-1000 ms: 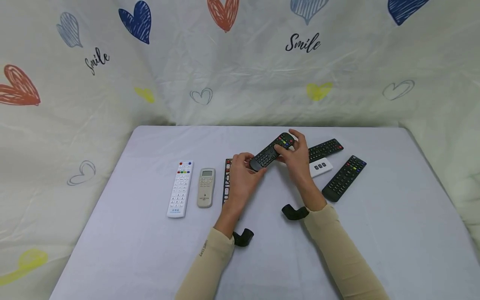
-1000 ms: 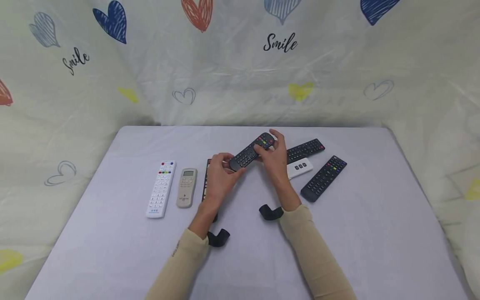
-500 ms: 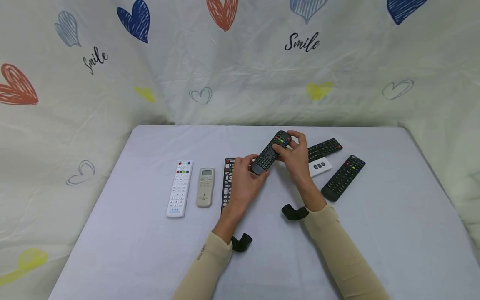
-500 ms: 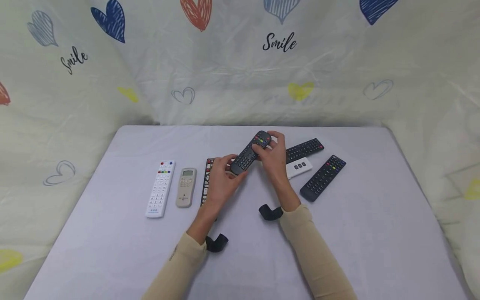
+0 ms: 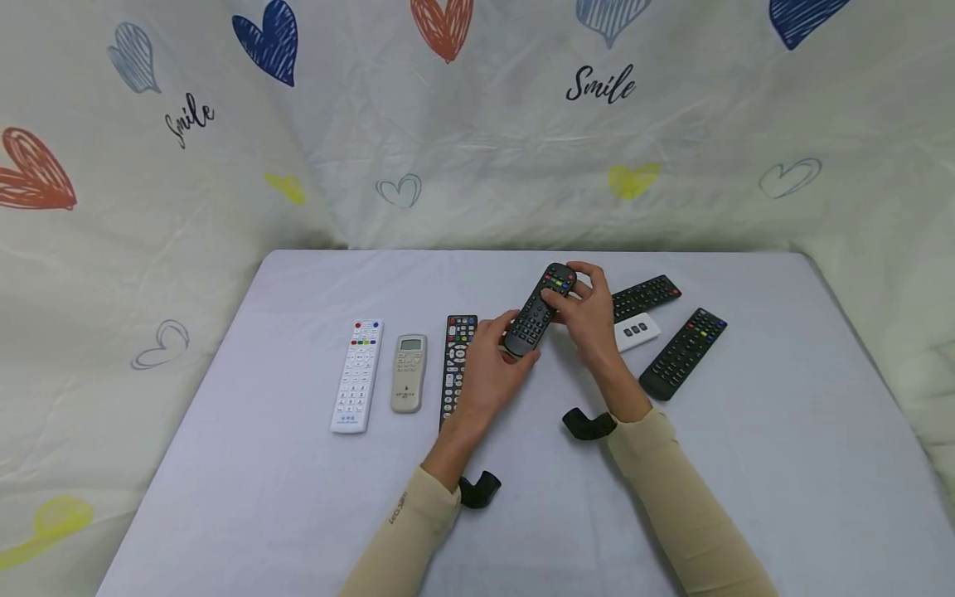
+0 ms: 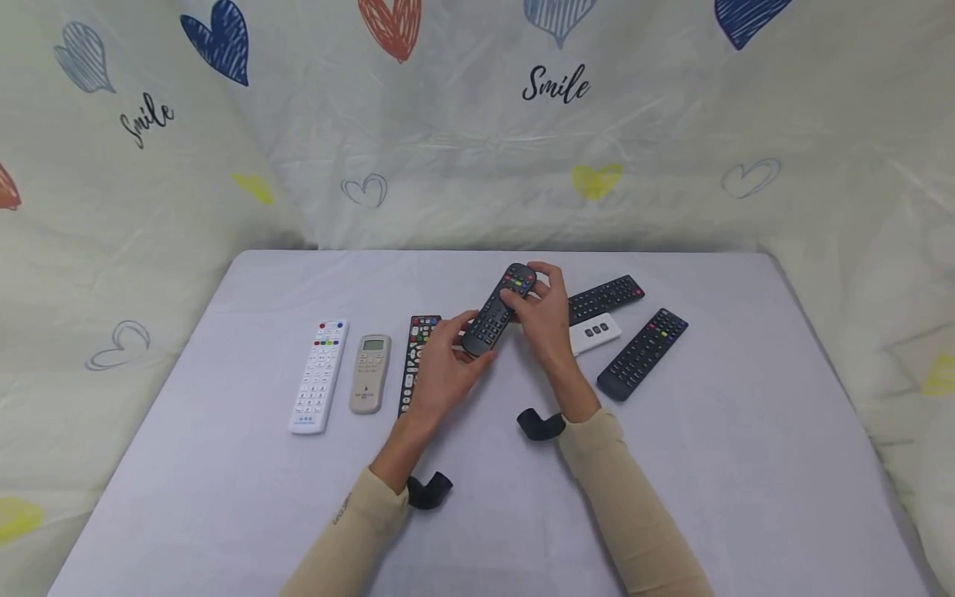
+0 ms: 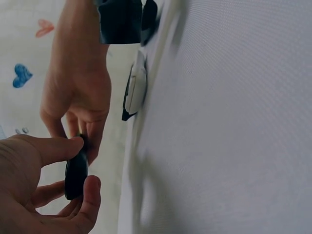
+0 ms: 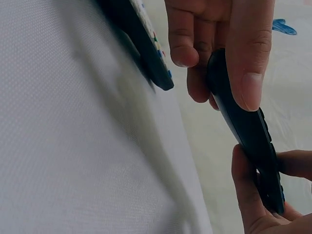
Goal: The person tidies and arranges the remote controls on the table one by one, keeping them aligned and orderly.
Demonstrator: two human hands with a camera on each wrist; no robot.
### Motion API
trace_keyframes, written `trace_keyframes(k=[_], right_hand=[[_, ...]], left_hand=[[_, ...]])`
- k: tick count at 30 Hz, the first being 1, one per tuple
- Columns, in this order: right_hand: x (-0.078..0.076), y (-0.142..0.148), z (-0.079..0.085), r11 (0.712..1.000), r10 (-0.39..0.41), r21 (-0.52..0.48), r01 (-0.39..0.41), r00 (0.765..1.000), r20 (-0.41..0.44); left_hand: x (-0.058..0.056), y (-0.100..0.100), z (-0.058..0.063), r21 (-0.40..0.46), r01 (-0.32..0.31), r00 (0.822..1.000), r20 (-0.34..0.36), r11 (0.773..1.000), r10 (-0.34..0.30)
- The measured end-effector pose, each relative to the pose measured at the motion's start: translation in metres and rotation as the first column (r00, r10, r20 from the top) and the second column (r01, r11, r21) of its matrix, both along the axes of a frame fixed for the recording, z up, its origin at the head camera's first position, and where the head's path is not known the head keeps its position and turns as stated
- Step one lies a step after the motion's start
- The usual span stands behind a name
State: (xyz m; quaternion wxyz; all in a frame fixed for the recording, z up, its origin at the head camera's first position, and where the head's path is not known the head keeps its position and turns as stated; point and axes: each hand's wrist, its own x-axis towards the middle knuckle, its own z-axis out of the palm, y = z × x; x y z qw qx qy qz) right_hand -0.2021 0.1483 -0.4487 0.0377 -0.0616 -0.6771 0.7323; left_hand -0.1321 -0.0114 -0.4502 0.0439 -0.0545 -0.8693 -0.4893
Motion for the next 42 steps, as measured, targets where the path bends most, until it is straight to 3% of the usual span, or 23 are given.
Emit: trace_keyframes(k=[19,26,42], right_hand=[[0.003,0.004,0.001,0.994,0.091,0.05,-0.092,0.996,0.017],[0.006,0.005,0.0,0.988,0.126,0.085,-0.128,0.992,0.028],[0.011,0.006,0.001,0.965,0.222,0.137,-0.225,0.974,0.034]], left_hand=[[0.008,0.001,0.0,-0.061,0.032,0.999,-0.022,0.998,-0.033],[0.016,0.0,0.0,-0.031,0.059,0.998,-0.007,0.998,-0.059],[0.027,0.001,0.0,-0.036,0.041,0.999,0.03,0.999,-0.04]])
